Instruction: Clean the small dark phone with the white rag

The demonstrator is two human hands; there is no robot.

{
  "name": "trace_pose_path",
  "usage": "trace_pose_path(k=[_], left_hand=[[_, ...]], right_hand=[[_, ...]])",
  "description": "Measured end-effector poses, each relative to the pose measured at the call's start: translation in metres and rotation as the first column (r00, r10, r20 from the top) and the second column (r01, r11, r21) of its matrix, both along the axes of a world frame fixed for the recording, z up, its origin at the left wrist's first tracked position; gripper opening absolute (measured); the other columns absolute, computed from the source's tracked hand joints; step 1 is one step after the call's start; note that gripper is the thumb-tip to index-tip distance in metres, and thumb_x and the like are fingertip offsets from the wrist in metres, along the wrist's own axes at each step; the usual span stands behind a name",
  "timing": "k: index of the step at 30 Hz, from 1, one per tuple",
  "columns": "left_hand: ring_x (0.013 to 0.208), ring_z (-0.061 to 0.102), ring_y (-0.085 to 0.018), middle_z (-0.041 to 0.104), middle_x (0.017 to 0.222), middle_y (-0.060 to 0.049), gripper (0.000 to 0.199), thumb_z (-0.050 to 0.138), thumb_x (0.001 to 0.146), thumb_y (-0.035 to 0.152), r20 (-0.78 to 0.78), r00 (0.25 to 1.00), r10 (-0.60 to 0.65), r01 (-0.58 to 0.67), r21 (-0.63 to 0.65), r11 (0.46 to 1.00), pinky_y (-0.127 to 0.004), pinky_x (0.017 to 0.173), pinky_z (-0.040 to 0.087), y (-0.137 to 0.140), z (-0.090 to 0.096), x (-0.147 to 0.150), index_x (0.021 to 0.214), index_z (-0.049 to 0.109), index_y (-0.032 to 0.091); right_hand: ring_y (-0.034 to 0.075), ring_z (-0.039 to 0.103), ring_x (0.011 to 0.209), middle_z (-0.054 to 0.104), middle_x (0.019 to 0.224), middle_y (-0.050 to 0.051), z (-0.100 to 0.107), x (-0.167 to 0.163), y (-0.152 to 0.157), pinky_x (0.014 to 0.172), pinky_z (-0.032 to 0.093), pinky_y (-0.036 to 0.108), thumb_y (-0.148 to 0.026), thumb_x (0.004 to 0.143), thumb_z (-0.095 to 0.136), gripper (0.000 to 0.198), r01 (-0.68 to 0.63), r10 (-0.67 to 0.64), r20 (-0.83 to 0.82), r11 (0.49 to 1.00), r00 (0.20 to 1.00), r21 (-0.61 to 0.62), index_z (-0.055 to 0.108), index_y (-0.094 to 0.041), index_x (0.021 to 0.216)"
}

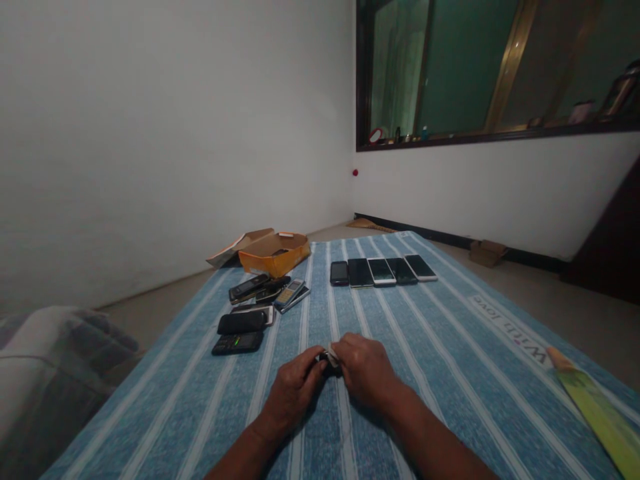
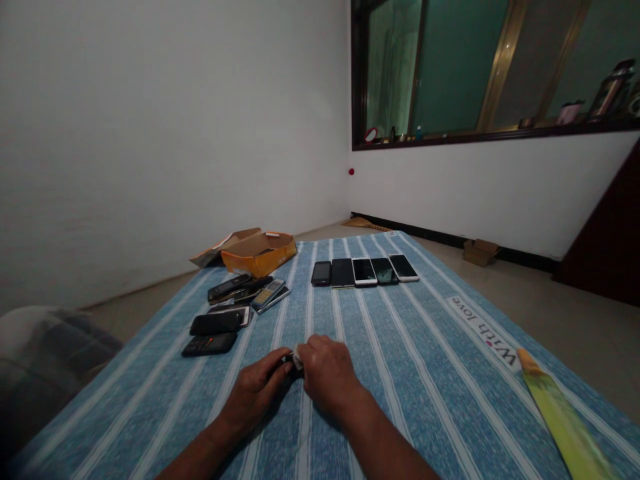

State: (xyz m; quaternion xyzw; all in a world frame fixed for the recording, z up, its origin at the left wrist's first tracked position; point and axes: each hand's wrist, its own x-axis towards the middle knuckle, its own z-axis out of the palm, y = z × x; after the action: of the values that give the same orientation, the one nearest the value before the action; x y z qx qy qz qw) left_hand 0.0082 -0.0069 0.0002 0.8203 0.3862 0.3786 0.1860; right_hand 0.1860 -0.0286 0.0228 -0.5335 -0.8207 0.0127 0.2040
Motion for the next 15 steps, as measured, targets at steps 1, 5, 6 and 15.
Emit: trace_pose_path(k=[1, 5, 6, 15], left_hand=[[0.074, 0.072, -0.017, 0.076, 0.084, -0.002, 0.023, 0.048, 0.091, 0.031, -0.003, 1.0, 0.007, -0.007, -0.003, 1.0, -0.022, 0.068, 0.055, 0.0003, -0.0011, -0.0005, 0.099, 0.066, 0.02], [0.08, 0.072, -0.019, 0.077, 0.089, -0.005, 0.025, 0.051, 0.088, 0.032, 0.025, 0.999, 0.035, -0.034, -0.034, 0.999, -0.025, 0.074, 0.055, 0.0017, -0.0063, -0.0033, 0.1, 0.068, 0.02], [0.079, 0.071, -0.019, 0.076, 0.089, -0.005, 0.025, 0.053, 0.087, 0.033, 0.04, 0.998, 0.042, -0.04, -0.053, 0.998, -0.026, 0.074, 0.055, 0.0021, -0.0073, -0.004, 0.1, 0.069, 0.019], [0.043, 0.053, -0.013, 0.058, 0.051, 0.003, 0.036, 0.06, 0.079, 0.047, 0.317, 0.908, 0.275, -0.098, -0.478, 0.873, -0.024, 0.044, 0.044, 0.0102, -0.0036, -0.0034, 0.09, 0.067, 0.013]], right_hand=[[0.017, 0.06, 0.083, 0.066, 0.09, 0.004, 0.0022, 0.0014, -0.0003, 0.065, 0.035, 0.027, -0.011, 0.088, 0.051, 0.017, 0.008, -0.008, 0.012, 1.0, 1.0, -0.019, 0.065, -0.019, 0.093], [0.017, 0.061, 0.084, 0.067, 0.091, 0.004, 0.0059, 0.003, -0.0009, 0.064, 0.033, 0.027, -0.012, 0.089, 0.049, 0.02, 0.032, -0.03, 0.039, 0.998, 0.999, -0.047, 0.066, -0.02, 0.093], [0.017, 0.061, 0.084, 0.067, 0.091, 0.004, 0.0059, 0.0027, -0.0009, 0.064, 0.033, 0.026, -0.012, 0.09, 0.048, 0.02, 0.034, -0.032, 0.04, 0.998, 0.999, -0.046, 0.066, -0.02, 0.094], [0.017, 0.061, 0.084, 0.067, 0.092, 0.005, 0.0008, -0.0009, 0.0021, 0.065, 0.033, 0.026, -0.014, 0.091, 0.047, 0.019, 0.058, -0.057, 0.021, 0.998, 0.998, -0.033, 0.065, -0.02, 0.092]])
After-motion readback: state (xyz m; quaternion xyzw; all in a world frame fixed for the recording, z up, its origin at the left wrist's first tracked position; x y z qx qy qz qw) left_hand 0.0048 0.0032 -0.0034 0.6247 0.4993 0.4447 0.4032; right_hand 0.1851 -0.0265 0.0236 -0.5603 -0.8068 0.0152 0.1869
